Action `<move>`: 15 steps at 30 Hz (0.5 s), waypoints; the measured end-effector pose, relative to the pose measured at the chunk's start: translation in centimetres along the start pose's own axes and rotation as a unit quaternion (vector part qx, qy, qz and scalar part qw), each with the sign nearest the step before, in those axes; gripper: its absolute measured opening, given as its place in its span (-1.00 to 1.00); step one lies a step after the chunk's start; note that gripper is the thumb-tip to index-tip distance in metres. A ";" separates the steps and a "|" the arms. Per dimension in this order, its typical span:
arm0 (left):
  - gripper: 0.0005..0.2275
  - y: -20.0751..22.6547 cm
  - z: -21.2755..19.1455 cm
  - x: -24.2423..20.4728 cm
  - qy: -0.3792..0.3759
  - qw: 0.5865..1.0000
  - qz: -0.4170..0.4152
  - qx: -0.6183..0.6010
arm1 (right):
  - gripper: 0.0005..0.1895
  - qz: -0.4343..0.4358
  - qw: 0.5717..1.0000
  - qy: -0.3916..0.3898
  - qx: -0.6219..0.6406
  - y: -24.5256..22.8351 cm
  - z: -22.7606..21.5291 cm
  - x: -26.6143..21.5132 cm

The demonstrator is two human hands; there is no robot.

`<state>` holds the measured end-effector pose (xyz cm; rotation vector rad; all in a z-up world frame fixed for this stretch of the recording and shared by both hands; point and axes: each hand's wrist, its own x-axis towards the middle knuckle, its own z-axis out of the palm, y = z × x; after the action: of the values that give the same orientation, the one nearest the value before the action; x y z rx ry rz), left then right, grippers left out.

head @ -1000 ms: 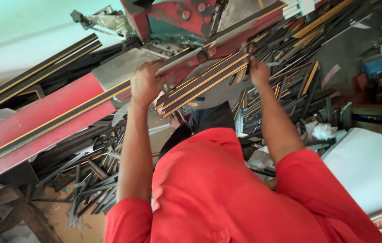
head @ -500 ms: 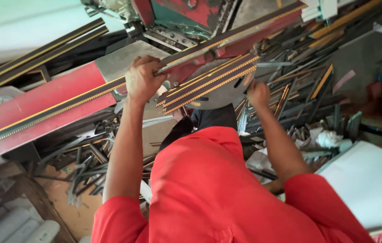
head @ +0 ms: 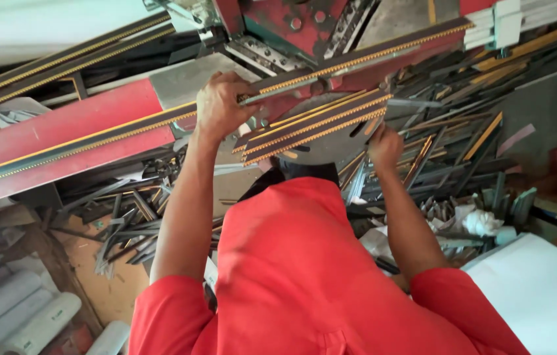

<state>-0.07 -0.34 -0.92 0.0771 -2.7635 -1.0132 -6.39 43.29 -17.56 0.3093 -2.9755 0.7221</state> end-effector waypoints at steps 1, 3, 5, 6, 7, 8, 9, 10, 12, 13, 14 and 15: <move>-0.79 -0.1 0.1 0.1 0.001 1.000 0.002 -0.004 | -0.50 -0.001 1.000 0.000 -0.008 0.1 0.2 0.6; -0.77 0.0 0.1 0.4 0.002 1.000 0.000 -0.007 | -0.51 -0.003 1.000 -0.005 -0.016 0.7 0.3 1.8; -0.80 0.1 0.0 0.3 0.001 1.000 -0.005 -0.008 | -0.47 -0.001 0.999 -0.023 -0.048 1.5 0.5 2.5; -0.80 0.1 0.1 0.1 -0.001 1.000 -0.011 -0.006 | -0.47 -0.002 0.999 -0.029 -0.046 0.8 -0.1 2.9; -0.80 0.1 0.1 0.1 0.003 1.000 -0.005 -0.009 | -0.47 0.004 0.999 -0.023 -0.023 0.1 -0.7 3.5; -0.80 0.1 0.0 0.2 0.006 1.000 0.001 -0.011 | -0.47 0.011 1.000 -0.017 -0.001 -0.7 -1.4 4.1; -0.80 0.1 0.1 0.3 0.009 1.000 0.005 -0.010 | -0.47 0.010 1.000 -0.013 0.000 -0.1 -1.0 4.2; -0.79 0.0 0.0 0.3 0.002 1.000 -0.001 -0.016 | -0.48 0.005 1.000 -0.010 0.001 0.4 -0.5 4.2; -0.78 0.1 0.2 0.6 0.005 1.000 -0.008 -0.027 | -0.48 -0.010 1.000 -0.006 -0.003 1.8 0.3 4.4; -0.79 0.2 0.0 0.3 0.007 1.000 -0.007 -0.021 | -0.50 -0.004 1.000 0.006 -0.020 2.5 1.0 3.4; -0.79 0.3 -0.2 0.1 0.010 1.000 -0.006 -0.016 | -0.51 0.002 0.999 0.018 -0.037 3.1 1.8 2.6; -0.79 0.3 -0.1 0.0 0.012 1.000 -0.007 -0.015 | -0.51 -0.001 0.999 0.019 -0.037 3.4 2.0 2.4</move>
<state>-0.09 -0.23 -0.66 0.1037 -2.7295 -1.0493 -9.51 44.91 -20.65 0.2903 -2.9576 0.6099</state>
